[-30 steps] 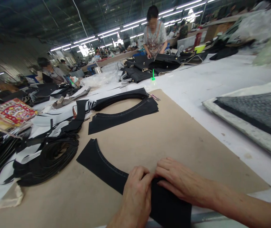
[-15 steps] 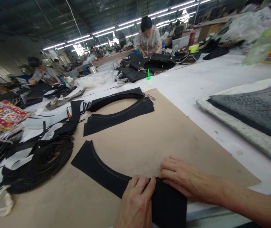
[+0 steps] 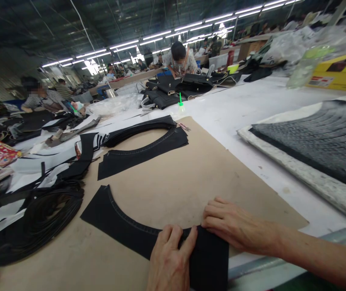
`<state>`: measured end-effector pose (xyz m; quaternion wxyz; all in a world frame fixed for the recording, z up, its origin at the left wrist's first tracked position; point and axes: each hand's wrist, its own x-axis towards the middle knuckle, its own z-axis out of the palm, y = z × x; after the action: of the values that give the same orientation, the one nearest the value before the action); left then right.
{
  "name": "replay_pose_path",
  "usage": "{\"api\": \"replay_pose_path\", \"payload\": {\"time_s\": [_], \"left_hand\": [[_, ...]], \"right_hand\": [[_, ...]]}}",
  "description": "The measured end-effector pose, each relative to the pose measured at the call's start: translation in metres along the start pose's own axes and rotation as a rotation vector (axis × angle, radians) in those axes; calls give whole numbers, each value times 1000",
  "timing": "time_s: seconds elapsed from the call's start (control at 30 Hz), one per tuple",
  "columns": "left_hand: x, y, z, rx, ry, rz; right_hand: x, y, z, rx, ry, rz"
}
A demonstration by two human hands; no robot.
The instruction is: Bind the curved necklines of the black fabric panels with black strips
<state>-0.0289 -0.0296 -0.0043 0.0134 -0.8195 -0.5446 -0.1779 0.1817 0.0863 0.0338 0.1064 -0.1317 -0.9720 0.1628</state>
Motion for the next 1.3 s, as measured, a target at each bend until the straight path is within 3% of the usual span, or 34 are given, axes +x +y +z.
{"api": "replay_pose_path", "payload": {"time_s": [0.13,0.27,0.37,1.03,1.3], "left_hand": [[5,3,2,-50,128,6],[14,3,-3,-98,29,109],[18,2,-4,-75,19,129],[22,12,4,105,18,126],[19,15,11,159,107,112]], "right_hand": [[-4,2,0,-9,5,-10],[-8,3,-1,-17,12,-10],[-11,3,-2,-7,11,-20],[-28,9,-6,36,0,43],[-40,11,-1,111,108,135]]}}
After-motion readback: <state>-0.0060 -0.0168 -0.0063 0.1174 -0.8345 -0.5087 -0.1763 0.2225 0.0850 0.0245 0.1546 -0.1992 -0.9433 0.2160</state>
